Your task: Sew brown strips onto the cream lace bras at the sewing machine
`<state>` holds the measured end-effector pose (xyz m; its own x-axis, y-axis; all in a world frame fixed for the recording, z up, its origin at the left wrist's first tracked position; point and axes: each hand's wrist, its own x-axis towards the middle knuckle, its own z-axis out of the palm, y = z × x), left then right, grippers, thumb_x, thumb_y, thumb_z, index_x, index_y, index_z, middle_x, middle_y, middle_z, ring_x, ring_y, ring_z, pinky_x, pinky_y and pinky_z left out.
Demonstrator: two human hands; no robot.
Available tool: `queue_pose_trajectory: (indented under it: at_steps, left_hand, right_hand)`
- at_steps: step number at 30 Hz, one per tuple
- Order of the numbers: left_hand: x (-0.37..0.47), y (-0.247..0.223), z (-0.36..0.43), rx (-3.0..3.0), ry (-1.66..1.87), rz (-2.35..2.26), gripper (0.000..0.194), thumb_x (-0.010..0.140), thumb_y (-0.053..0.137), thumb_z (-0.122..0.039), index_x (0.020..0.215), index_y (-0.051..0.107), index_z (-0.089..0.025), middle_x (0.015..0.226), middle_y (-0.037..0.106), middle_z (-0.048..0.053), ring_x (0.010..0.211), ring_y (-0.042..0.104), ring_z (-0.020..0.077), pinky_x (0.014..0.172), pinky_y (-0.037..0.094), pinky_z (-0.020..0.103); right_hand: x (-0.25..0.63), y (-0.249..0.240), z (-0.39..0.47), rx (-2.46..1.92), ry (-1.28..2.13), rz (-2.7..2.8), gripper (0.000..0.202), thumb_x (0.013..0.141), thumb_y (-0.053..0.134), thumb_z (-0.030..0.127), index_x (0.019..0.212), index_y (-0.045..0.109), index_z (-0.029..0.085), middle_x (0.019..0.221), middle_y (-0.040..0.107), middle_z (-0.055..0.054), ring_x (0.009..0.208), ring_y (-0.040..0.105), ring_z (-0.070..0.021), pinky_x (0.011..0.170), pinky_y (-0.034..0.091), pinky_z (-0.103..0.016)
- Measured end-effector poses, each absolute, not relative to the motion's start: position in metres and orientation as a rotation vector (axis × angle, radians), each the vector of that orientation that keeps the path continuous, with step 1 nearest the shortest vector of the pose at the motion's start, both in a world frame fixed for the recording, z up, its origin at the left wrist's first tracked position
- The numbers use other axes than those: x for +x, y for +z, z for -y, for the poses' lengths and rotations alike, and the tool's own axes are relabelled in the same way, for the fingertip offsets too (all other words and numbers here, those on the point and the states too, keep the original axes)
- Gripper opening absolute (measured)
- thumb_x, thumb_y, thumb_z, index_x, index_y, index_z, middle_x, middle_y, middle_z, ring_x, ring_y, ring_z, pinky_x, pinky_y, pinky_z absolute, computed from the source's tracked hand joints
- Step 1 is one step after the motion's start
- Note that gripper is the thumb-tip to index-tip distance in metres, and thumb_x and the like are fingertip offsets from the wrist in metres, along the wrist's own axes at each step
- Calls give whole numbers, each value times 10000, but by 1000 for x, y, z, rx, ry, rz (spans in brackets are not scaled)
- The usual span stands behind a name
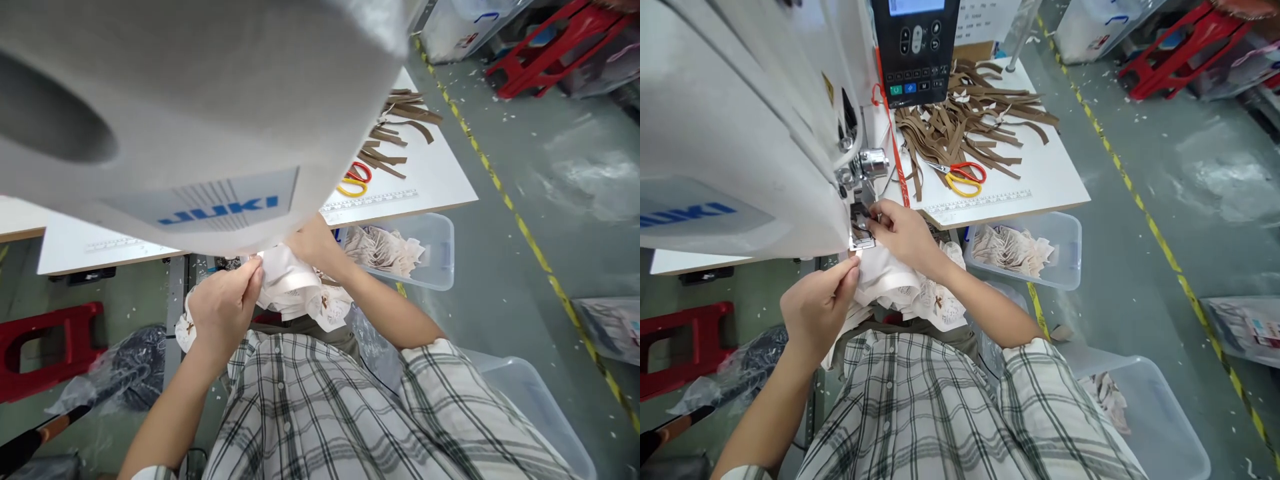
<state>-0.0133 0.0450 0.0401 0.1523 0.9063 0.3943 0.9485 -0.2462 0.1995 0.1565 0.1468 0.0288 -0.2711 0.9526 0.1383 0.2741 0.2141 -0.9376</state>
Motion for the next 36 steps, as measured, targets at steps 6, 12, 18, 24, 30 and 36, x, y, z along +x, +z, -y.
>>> queue_pose_trajectory:
  at_steps: [6,12,18,24,30,36]
  left_hand:
    - [-14,42,-45,-2296,-683,1890,256,973,540,-319,1049,769,-230,710,746,10,624,630,154,570,352,274]
    - [-14,44,-46,-2289,-676,1927,271,981,523,-334,1027,770,-233,759,764,13,651,642,148,605,379,260]
    - [-14,42,-46,-2286,-717,1965,292,982,500,-341,1052,759,-225,916,789,30,723,677,155,654,414,260]
    - [-14,40,-44,-2241,-789,2013,301,969,512,-369,1065,755,-220,879,782,39,732,685,160,675,446,256]
    - [-15,41,-42,-2227,-848,2021,286,960,526,-368,1048,751,-214,827,768,35,718,682,156,686,475,248]
    - [-17,38,-40,-2221,-953,2090,282,939,560,-385,1074,739,-213,852,754,38,734,676,154,711,497,250]
  right_hand:
    - [157,29,-143,-1140,1129,1668,139,886,588,304,873,645,178,616,499,29,646,495,-149,664,406,-285]
    - [158,26,-140,-1137,1143,1609,101,868,595,266,889,653,186,654,550,30,602,465,-118,593,362,-259]
    - [160,20,-141,-1092,1162,1583,105,868,601,282,886,659,195,651,547,38,577,458,-102,566,358,-245]
    - [163,16,-142,-1048,1194,1577,135,875,590,290,933,670,198,704,607,23,616,503,-112,590,373,-248]
    - [163,14,-140,-1014,1226,1546,123,872,601,272,950,662,199,702,602,34,602,486,-101,596,374,-247]
    - [163,14,-137,-1026,1239,1519,120,875,599,280,956,640,201,724,607,33,600,485,-101,599,384,-248]
